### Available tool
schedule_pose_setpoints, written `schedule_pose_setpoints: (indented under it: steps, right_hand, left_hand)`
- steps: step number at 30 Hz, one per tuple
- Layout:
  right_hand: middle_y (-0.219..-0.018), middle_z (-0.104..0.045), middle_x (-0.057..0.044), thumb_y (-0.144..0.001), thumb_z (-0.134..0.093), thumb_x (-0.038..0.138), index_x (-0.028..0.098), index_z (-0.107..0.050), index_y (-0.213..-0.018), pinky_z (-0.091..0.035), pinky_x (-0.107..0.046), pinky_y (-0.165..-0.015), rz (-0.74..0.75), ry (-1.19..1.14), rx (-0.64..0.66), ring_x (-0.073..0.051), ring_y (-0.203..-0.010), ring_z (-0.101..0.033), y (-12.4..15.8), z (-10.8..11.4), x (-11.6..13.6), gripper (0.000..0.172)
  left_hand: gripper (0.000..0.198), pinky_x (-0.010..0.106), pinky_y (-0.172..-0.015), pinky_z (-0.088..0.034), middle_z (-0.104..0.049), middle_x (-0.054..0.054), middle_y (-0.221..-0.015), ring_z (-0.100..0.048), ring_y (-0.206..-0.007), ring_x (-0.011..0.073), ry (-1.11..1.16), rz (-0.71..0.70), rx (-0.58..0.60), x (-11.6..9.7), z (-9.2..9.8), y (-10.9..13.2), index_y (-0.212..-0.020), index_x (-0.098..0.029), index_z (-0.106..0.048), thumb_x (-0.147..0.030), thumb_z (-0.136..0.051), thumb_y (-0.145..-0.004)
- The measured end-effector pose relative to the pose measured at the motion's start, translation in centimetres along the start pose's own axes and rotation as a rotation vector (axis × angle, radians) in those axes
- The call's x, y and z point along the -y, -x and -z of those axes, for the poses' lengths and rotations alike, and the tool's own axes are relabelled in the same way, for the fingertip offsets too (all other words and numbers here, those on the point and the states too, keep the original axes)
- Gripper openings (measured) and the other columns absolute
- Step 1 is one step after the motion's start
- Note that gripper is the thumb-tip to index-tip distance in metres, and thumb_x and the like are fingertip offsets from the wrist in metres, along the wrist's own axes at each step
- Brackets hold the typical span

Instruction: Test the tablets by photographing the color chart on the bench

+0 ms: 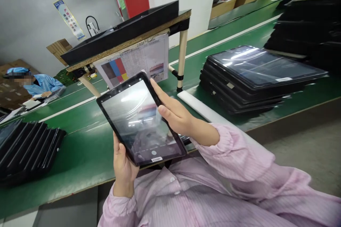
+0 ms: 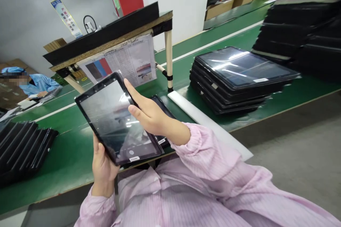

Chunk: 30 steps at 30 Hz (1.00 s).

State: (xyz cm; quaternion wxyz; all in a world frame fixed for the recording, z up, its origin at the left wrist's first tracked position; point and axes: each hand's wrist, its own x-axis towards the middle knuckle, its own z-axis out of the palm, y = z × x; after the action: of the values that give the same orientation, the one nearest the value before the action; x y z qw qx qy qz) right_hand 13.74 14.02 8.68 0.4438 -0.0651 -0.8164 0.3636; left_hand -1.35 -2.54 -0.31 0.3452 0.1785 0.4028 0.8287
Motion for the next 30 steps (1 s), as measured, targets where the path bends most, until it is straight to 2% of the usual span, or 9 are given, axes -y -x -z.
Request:
schedule_pose_setpoints:
  steps: [3,5,7,9,12,16,20,24,30]
  right_hand:
    - [-0.168,-0.013,0.005,-0.104,-0.029,0.061,0.028,-0.01,-0.164,-0.016,-0.042,-0.13,-0.1,-0.053,0.04,-0.024,-0.157,-0.017,0.3,-0.9,-1.4,0.071]
    - [-0.169,-0.012,0.004,-0.1,-0.026,0.07,0.028,-0.005,-0.164,-0.015,-0.046,-0.129,-0.179,-0.14,0.081,-0.026,-0.157,-0.016,0.4,-1.4,-2.7,0.08]
    - [-0.168,-0.02,-0.003,-0.095,-0.025,0.078,0.028,0.005,-0.164,-0.025,-0.051,-0.126,-0.306,-0.248,0.068,-0.028,-0.152,-0.031,0.7,-1.7,-3.9,0.09]
    - [-0.163,-0.034,-0.01,-0.092,-0.027,0.082,0.028,0.007,-0.164,-0.038,-0.052,-0.118,-0.468,-0.326,-0.003,-0.029,-0.141,-0.049,1.2,-2.0,-5.0,0.096]
    - [-0.155,-0.045,-0.015,-0.091,-0.034,0.082,0.026,-0.01,-0.165,-0.046,-0.052,-0.111,-0.643,-0.383,-0.068,-0.029,-0.131,-0.059,2.4,-2.3,-6.0,0.096]
    - [-0.147,-0.055,-0.016,-0.091,-0.04,0.079,0.023,-0.027,-0.162,-0.048,-0.05,-0.109,-0.732,-0.466,-0.154,-0.028,-0.123,-0.064,4.1,-2.3,-6.7,0.092]
    - [-0.137,-0.063,-0.013,-0.089,-0.044,0.079,0.023,-0.045,-0.152,-0.05,-0.048,-0.106,-0.736,-0.472,-0.198,-0.027,-0.116,-0.067,5.5,-0.9,-6.9,0.084]
    - [-0.125,-0.069,-0.012,-0.097,-0.041,0.066,0.021,-0.055,-0.141,-0.051,-0.043,-0.106,-0.762,-0.395,-0.289,-0.023,-0.112,-0.068,6.5,1.4,-7.2,0.065]
    - [-0.116,-0.07,-0.017,-0.104,-0.037,0.043,0.015,-0.063,-0.127,-0.052,-0.036,-0.1,-0.841,-0.334,-0.472,-0.019,-0.101,-0.069,8.0,4.3,-7.6,0.045]
  left_hand:
    - [0.051,0.039,-0.101,-0.055,-0.065,-0.002,-0.141,-0.066,-0.122,0.0208,-0.004,0.029,-0.064,-0.5,0.2,0.7,-0.135,-0.048,-0.06,-0.039,-0.073,-0.087]
    - [0.05,0.038,-0.099,-0.057,-0.067,-0.001,-0.139,-0.068,-0.117,0.0202,-0.017,0.062,-0.124,-1.1,0.5,1.0,-0.136,-0.045,-0.06,-0.036,-0.072,-0.088]
    - [0.047,0.037,-0.096,-0.058,-0.068,0.001,-0.137,-0.071,-0.112,0.0198,-0.057,0.126,-0.193,-1.9,1.2,0.9,-0.136,-0.042,-0.061,-0.032,-0.067,-0.091]
    - [0.043,0.034,-0.092,-0.059,-0.069,0.002,-0.135,-0.072,-0.106,0.0182,-0.115,0.193,-0.28,-2.6,2.2,0.5,-0.135,-0.039,-0.063,-0.027,-0.062,-0.093]
    - [0.043,0.029,-0.09,-0.059,-0.07,0.003,-0.134,-0.073,-0.104,0.0163,-0.168,0.227,-0.383,-2.4,3.6,-0.6,-0.134,-0.036,-0.064,-0.022,-0.061,-0.093]
    - [0.051,0.032,-0.088,-0.06,-0.069,0.005,-0.135,-0.073,-0.102,0.0178,-0.226,0.23,-0.368,-0.6,4.3,-1.8,-0.137,-0.032,-0.061,-0.022,-0.067,-0.087]
    - [0.055,0.024,-0.084,-0.057,-0.07,0.006,-0.132,-0.072,-0.099,0.0142,-0.361,0.196,-0.38,0.5,4.3,-2.5,-0.138,-0.029,-0.06,-0.022,-0.07,-0.085]
    - [0.051,0.025,-0.084,-0.057,-0.071,0.009,-0.13,-0.072,-0.098,0.0155,-0.408,0.21,-0.344,0.1,4.3,-3.3,-0.135,-0.025,-0.064,-0.025,-0.073,-0.084]
    - [0.067,0.027,-0.075,-0.059,-0.079,0.008,-0.103,-0.073,-0.079,0.0165,-0.432,0.166,-0.27,-1.4,4.2,-4.2,-0.133,-0.022,-0.065,-0.035,-0.085,-0.07]
